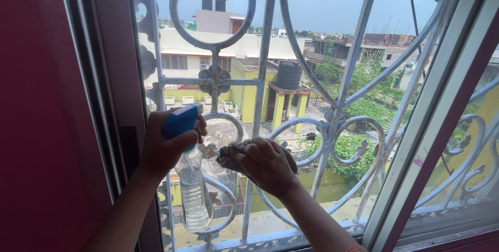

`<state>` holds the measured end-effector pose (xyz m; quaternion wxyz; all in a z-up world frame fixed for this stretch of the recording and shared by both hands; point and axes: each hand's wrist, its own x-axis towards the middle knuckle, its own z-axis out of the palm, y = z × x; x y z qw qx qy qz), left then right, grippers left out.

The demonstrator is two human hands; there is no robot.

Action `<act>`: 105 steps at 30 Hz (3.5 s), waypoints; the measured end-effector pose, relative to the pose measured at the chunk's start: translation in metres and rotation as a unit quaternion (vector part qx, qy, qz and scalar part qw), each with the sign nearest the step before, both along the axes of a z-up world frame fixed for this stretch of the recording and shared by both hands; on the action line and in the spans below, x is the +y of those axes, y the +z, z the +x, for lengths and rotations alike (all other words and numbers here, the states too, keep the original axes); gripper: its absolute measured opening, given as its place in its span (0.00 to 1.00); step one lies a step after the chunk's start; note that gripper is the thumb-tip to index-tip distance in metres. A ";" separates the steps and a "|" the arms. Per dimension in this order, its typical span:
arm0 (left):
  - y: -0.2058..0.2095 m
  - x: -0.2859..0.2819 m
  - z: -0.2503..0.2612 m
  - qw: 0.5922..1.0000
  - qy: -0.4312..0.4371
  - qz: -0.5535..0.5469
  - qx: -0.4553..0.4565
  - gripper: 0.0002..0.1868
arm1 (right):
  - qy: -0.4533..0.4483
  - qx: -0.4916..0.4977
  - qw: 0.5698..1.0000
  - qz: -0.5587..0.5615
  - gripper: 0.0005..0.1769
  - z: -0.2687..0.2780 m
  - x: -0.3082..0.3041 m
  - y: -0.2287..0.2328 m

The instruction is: The person sprays a cleaning solution onto a window pane and wipes the surface with a cloth. They repeatedly spray and wipe different sections of the glass, moving the cloth in circular and vertical motions to clean the window.

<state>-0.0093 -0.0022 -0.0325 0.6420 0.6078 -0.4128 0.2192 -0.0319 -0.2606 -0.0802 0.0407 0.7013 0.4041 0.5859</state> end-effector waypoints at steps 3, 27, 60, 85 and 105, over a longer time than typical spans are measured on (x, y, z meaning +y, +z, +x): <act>-0.001 -0.001 0.002 1.000 0.000 -0.011 0.019 0.11 | 0.023 0.021 0.999 -0.042 0.13 0.002 -0.006 0.009; -0.003 0.002 0.003 1.000 -0.006 -0.006 -0.001 0.11 | -0.019 -0.050 0.998 0.038 0.21 0.004 0.018 -0.017; 0.010 0.017 0.001 0.991 0.070 0.090 -0.068 0.10 | -0.072 -0.100 0.989 0.087 0.26 0.008 0.046 0.027; -0.003 0.007 0.008 0.996 0.047 0.060 -0.053 0.09 | -0.014 -0.089 0.989 0.114 0.28 0.019 0.021 0.070; -0.028 0.001 -0.004 0.998 0.047 0.043 -0.004 0.11 | 0.049 0.013 0.998 0.024 0.21 0.005 0.002 0.022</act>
